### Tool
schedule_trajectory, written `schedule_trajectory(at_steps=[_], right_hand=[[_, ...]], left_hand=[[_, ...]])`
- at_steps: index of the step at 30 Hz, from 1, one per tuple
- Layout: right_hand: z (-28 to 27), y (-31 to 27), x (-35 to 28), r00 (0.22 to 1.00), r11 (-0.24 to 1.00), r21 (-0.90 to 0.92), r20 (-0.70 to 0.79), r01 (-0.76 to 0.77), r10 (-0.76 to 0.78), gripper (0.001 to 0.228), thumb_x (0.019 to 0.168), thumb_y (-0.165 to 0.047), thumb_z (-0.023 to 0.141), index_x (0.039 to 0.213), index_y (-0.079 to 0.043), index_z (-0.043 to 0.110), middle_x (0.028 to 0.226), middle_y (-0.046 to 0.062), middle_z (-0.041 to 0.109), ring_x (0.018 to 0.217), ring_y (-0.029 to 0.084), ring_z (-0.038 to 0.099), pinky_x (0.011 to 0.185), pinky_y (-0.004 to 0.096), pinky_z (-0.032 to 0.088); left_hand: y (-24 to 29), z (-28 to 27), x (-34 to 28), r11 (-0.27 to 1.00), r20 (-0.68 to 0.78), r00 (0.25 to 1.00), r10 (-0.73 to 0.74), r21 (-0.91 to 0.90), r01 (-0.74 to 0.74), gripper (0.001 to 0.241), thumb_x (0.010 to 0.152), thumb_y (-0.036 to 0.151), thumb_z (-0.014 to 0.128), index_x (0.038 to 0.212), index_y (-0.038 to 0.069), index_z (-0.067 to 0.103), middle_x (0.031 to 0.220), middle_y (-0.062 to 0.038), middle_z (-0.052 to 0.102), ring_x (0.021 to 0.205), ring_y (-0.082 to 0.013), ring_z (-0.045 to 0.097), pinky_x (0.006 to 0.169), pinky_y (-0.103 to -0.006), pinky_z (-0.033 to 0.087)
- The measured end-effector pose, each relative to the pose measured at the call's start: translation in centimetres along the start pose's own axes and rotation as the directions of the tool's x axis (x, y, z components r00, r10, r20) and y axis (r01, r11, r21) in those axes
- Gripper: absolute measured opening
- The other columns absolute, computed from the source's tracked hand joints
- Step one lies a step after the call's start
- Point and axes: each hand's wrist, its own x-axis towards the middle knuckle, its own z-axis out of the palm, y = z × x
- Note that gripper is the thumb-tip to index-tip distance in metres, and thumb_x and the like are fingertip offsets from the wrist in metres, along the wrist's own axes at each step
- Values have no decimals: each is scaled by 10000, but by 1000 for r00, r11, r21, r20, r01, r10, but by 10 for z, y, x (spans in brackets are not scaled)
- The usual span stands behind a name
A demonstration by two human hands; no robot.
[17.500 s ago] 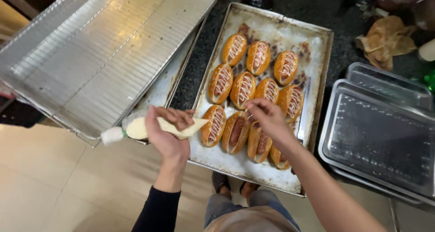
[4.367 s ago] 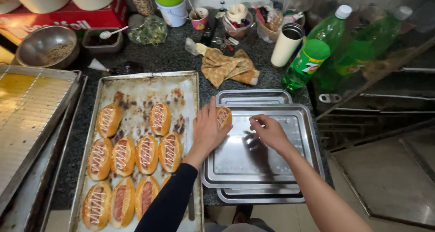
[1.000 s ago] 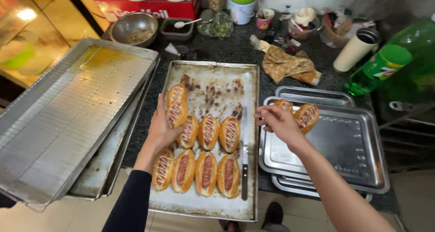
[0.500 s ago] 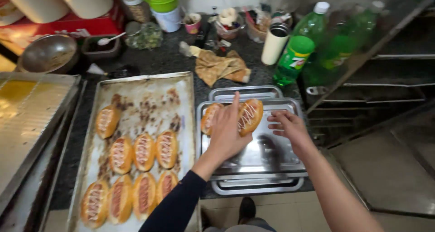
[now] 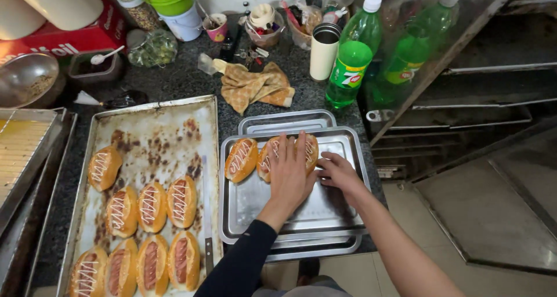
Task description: Apply frosting to hot dog buns, arrange them on a tray, and place the tray in a commercial oven.
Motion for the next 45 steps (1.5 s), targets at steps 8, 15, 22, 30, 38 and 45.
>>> schedule_trajectory(at_steps=[8, 15, 22, 30, 38, 45], right_hand=[[10, -3, 6, 992, 997, -55, -109, 57, -63, 391, 996, -278, 614, 1335, -83, 604, 1120, 65, 698, 927, 166, 674, 751, 319, 552], [74, -48, 18, 925, 926, 0, -53, 377, -376, 254, 1009, -256, 625, 1179, -78, 691, 945, -6, 705, 796, 113, 663, 691, 254, 536], [182, -93, -22, 928, 941, -15, 171, 338, -331, 258, 1010, -256, 592, 1191, -107, 700, 986, -3, 736, 818, 99, 655, 643, 264, 493], [222, -79, -23, 908, 947, -30, 297, 318, -296, 308, 1016, -239, 587, 1259, -58, 637, 1073, 48, 710, 824, 120, 679, 678, 280, 542], [208, -78, -34, 942, 957, -47, 197, 285, -271, 307, 1005, -231, 586, 1259, -68, 645, 1057, 47, 720, 827, 151, 699, 673, 295, 562], [180, -88, -47, 943, 949, -70, 153, 308, -295, 289, 1026, -236, 580, 1251, -70, 656, 1053, 20, 740, 872, 123, 700, 670, 256, 506]], left_hand=[[-80, -90, -27, 992, -202, 977, -64, 95, 84, 871, 839, 284, 760, 1539, -15, 335, 1486, -277, 463, 1454, -465, 332, 1196, -657, 136], [-206, -195, -97, 938, -407, 881, -240, 135, 318, 804, 856, 141, 703, 1560, -25, 352, 1389, -288, 529, 1283, -453, 479, 1160, -604, 300], [-316, -232, -179, 739, -253, 757, -603, 182, 649, 833, 850, 102, 676, 1621, 78, 362, 1392, -247, 569, 1258, -429, 559, 1125, -494, 451], [-305, -214, -171, 585, 170, 560, -811, 221, 780, 1388, 615, 268, 945, 1600, 152, -26, 1547, -250, 347, 1419, -450, 367, 1152, -485, 364], [-325, -197, -173, 619, 124, 606, -785, 155, 770, 1351, 641, 184, 920, 1624, 121, -4, 1530, -324, 364, 1395, -495, 394, 1186, -496, 330], [-290, -239, -149, 570, 77, 568, -819, 1, 821, 1309, 664, 151, 858, 1654, 89, 4, 1394, -331, 524, 1270, -463, 561, 1118, -455, 455]])
